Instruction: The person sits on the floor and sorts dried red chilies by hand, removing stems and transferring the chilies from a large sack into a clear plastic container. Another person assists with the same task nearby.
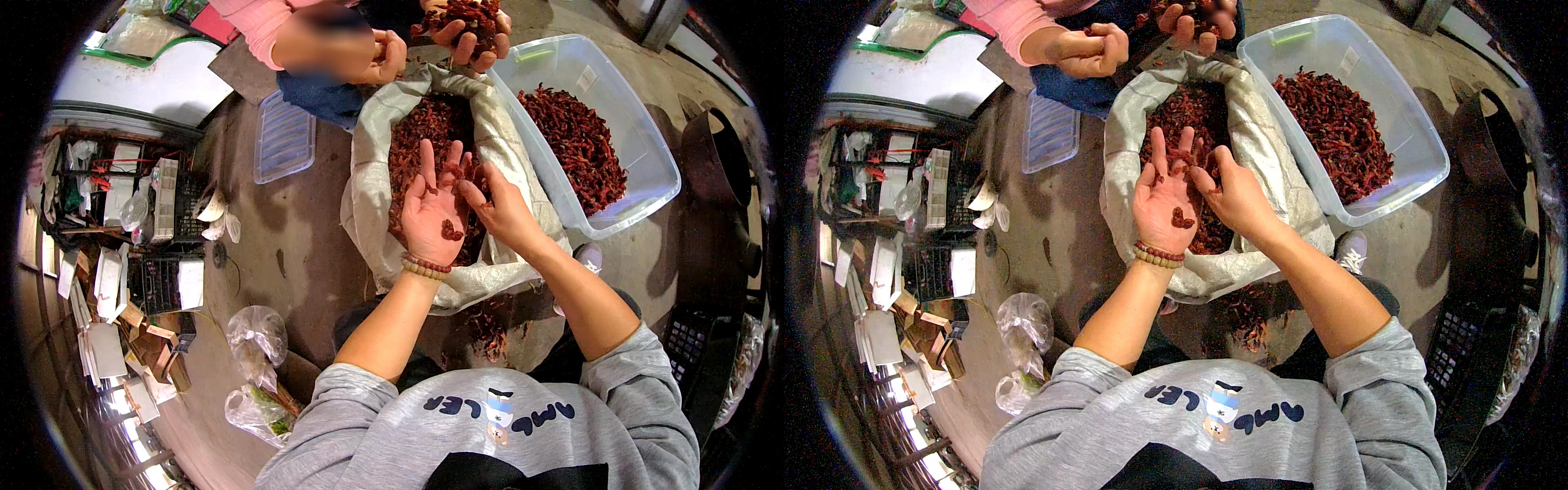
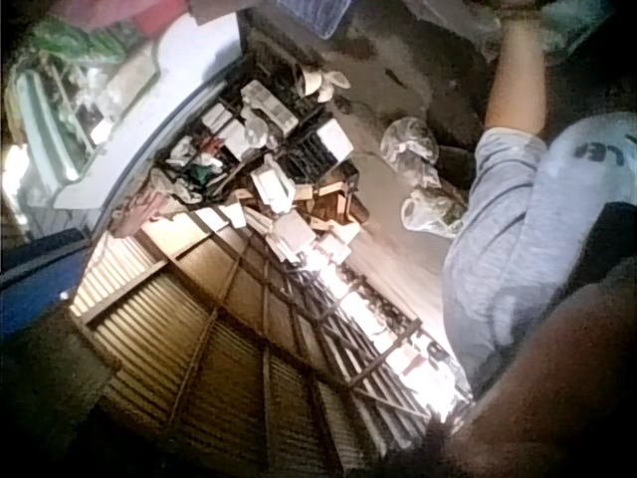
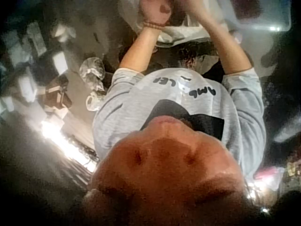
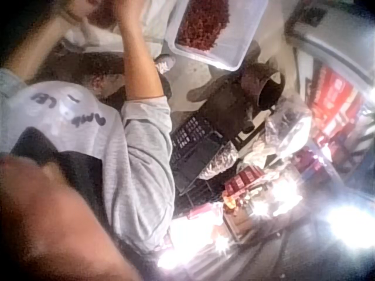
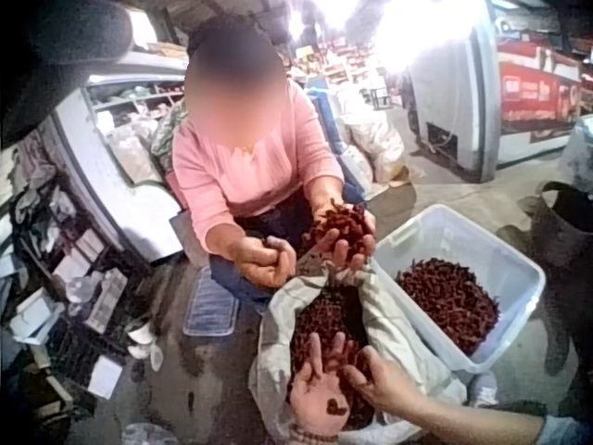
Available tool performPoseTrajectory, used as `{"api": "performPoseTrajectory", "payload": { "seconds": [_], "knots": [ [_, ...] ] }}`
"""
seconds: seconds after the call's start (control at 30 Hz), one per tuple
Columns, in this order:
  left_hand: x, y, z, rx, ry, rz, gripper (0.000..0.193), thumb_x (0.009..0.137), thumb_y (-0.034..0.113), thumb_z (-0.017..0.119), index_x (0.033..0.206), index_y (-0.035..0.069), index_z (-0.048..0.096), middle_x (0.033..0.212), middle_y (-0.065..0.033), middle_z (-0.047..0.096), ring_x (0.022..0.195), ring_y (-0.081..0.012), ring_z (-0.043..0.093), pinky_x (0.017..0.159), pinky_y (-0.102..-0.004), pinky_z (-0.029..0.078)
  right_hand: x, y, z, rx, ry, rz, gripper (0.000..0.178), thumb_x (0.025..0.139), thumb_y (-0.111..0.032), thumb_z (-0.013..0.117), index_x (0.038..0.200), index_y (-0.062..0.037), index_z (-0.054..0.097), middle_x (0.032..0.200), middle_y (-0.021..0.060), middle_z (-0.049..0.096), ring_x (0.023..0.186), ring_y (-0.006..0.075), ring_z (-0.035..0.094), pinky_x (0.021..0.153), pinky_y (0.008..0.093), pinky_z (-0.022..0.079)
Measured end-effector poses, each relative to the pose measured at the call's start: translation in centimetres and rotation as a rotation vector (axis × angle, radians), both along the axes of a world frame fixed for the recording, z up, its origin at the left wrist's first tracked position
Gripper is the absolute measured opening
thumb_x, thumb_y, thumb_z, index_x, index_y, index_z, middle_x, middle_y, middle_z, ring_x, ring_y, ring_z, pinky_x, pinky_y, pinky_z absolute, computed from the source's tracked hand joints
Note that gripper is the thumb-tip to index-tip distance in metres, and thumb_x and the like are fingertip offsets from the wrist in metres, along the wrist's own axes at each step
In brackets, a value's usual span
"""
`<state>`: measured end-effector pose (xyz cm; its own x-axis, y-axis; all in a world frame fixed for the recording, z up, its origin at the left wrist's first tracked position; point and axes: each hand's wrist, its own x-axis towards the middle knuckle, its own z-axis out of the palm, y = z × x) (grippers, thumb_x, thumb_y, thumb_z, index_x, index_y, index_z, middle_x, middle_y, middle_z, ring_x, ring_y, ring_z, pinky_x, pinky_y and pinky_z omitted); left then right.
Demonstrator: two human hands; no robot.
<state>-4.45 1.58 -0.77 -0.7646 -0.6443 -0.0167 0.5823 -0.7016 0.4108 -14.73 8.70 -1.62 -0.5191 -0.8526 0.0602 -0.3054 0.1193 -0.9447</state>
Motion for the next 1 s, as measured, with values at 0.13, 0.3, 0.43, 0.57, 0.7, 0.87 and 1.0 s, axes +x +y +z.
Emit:
{"api": "performPoseTrajectory", "payload": {
  "seconds": [0.13,0.3,0.43,0.57,0.7,0.87,1.0],
  "knots": [
    [-0.1,-0.1,-0.2,-0.059,-0.047,0.018,0.048,0.096,0.025,0.033,0.143,0.013,0.034,0.144,-0.0087,0.037,0.133,-0.0237,0.034,0.112,-0.0379,0.022,-0.1,-0.2,-0.5,-0.064,0.072,0.008,0.034,0.090,-0.027,0.058,0.095,-0.0008,0.038,0.075,0.0298,0.056,0.075,0.0504,0.053,0.059,0.0499,0.042],
    [0.2,-0.2,-0.2,0.016,-0.016,0.027,0.048,0.096,0.025,0.034,0.142,0.011,0.035,0.146,-0.0077,0.035,0.134,-0.0233,0.032,0.113,-0.0373,0.021,0.2,-0.1,-0.2,-0.073,0.060,0.042,0.031,0.090,-0.024,0.058,0.095,-0.0009,0.037,0.075,0.0298,0.055,0.075,0.0504,0.053,0.059,0.0498,0.042],
    [0.2,-0.3,0.1,-0.078,-0.001,0.040,0.051,0.095,0.026,0.036,0.143,0.010,0.032,0.148,-0.0084,0.032,0.135,-0.0230,0.030,0.113,-0.0367,0.022,0.1,-0.2,-0.9,-0.102,-0.086,0.039,0.029,0.089,-0.021,0.059,0.098,-0.0009,0.040,0.081,0.0270,0.057,0.075,0.0439,0.055,0.062,0.0440,0.044],
    [0.1,-0.6,0.1,-0.012,0.047,0.032,0.052,0.094,0.025,0.040,0.143,0.009,0.032,0.149,-0.0090,0.030,0.137,-0.0256,0.027,0.114,-0.0372,0.020,-0.3,-0.2,-0.6,-0.090,-0.467,0.074,0.021,0.092,-0.020,0.058,0.099,-0.0042,0.047,0.079,0.0075,0.055,0.069,0.0149,0.050,0.060,0.0271,0.042],
    [0.4,-0.8,0.3,0.067,0.087,0.026,0.052,0.093,0.022,0.041,0.142,0.008,0.033,0.149,-0.0099,0.029,0.138,-0.0273,0.026,0.114,-0.0380,0.019,-0.5,0.3,1.3,0.010,-0.765,0.108,0.014,0.094,-0.019,0.055,0.099,-0.0079,0.049,0.078,-0.0026,0.051,0.069,0.0055,0.046,0.059,0.0213,0.040],
    [0.3,-0.9,0.3,0.054,0.083,0.044,0.049,0.094,0.023,0.039,0.141,0.009,0.035,0.147,-0.0103,0.032,0.136,-0.0273,0.028,0.113,-0.0390,0.021,-0.4,0.1,0.4,-0.101,-0.825,0.099,0.014,0.093,-0.021,0.056,0.098,-0.0099,0.051,0.081,-0.0036,0.053,0.072,0.0048,0.050,0.060,0.0212,0.043],
    [0.4,-1.0,0.1,0.022,0.042,0.069,0.046,0.095,0.024,0.037,0.139,0.011,0.040,0.144,-0.0095,0.038,0.134,-0.0264,0.033,0.111,-0.0405,0.027,0.0,0.1,0.1,-0.139,-1.004,0.112,0.014,0.093,-0.022,0.057,0.098,-0.0093,0.052,0.084,-0.0034,0.055,0.075,0.0056,0.052,0.064,0.0211,0.044]
  ]
}}
